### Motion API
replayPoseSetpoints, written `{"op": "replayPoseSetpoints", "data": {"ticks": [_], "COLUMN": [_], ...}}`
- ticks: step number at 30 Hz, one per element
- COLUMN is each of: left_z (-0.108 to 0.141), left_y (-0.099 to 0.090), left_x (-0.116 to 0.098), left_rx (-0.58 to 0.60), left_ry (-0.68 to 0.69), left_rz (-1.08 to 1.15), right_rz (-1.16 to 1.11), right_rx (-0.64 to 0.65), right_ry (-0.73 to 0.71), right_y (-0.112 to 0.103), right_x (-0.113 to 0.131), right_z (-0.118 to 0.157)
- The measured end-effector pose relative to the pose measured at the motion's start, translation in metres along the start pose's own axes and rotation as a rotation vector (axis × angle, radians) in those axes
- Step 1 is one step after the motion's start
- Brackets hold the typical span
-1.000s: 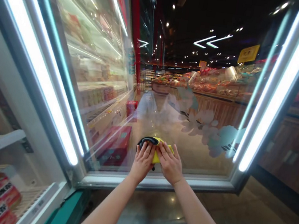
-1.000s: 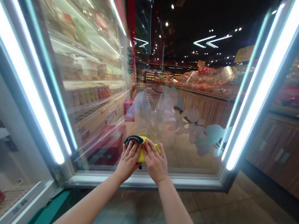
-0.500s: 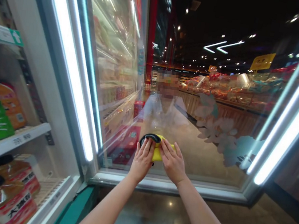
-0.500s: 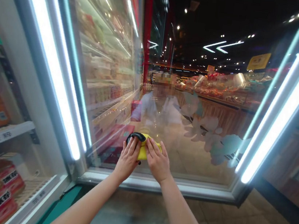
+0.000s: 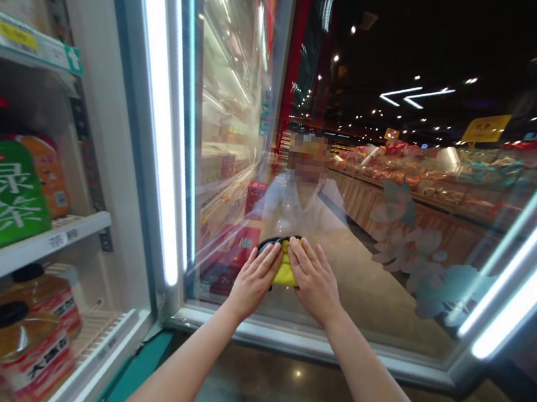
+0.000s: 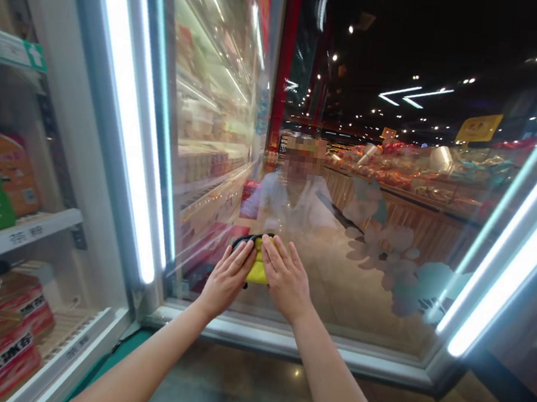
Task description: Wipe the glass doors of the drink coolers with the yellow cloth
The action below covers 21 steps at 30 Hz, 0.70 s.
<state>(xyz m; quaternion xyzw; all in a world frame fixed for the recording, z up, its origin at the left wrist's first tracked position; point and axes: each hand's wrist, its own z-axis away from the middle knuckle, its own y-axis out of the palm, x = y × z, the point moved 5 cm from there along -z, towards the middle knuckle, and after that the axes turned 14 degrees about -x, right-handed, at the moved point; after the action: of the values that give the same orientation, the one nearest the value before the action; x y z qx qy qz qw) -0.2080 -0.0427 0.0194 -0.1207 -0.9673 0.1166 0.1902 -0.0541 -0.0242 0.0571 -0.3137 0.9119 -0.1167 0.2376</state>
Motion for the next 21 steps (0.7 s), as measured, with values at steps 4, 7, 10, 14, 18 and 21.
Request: {"op": "replayPoseSetpoints", "data": {"ticks": [4, 7, 10, 14, 18, 21], "left_z": [0.031, 0.028, 0.014, 0.022, 0.065, 0.082], "left_y": [0.009, 0.015, 0.01, -0.004, -0.004, 0.003], "left_x": [-0.024, -0.037, -0.026, 0.005, 0.01, 0.002], "left_rx": [0.046, 0.056, 0.042, 0.02, 0.028, 0.058], "left_ry": [-0.038, 0.026, 0.03, -0.091, -0.171, -0.108], "left_rz": [-0.001, 0.011, -0.018, -0.096, -0.171, -0.174], "right_rz": [0.042, 0.076, 0.103, 0.073, -0.005, -0.027], "right_rx": [-0.032, -0.049, -0.096, -0.129, -0.1, -0.06], "right_ry": [-0.017, 0.026, 0.068, 0.066, -0.019, -0.096], "right_y": [0.001, -0.003, 0.002, 0.027, 0.043, 0.04], "right_x": [0.01, 0.0, 0.001, 0.037, 0.068, 0.065], "right_z": [0.046, 0.065, 0.049, 0.017, 0.026, 0.043]}}
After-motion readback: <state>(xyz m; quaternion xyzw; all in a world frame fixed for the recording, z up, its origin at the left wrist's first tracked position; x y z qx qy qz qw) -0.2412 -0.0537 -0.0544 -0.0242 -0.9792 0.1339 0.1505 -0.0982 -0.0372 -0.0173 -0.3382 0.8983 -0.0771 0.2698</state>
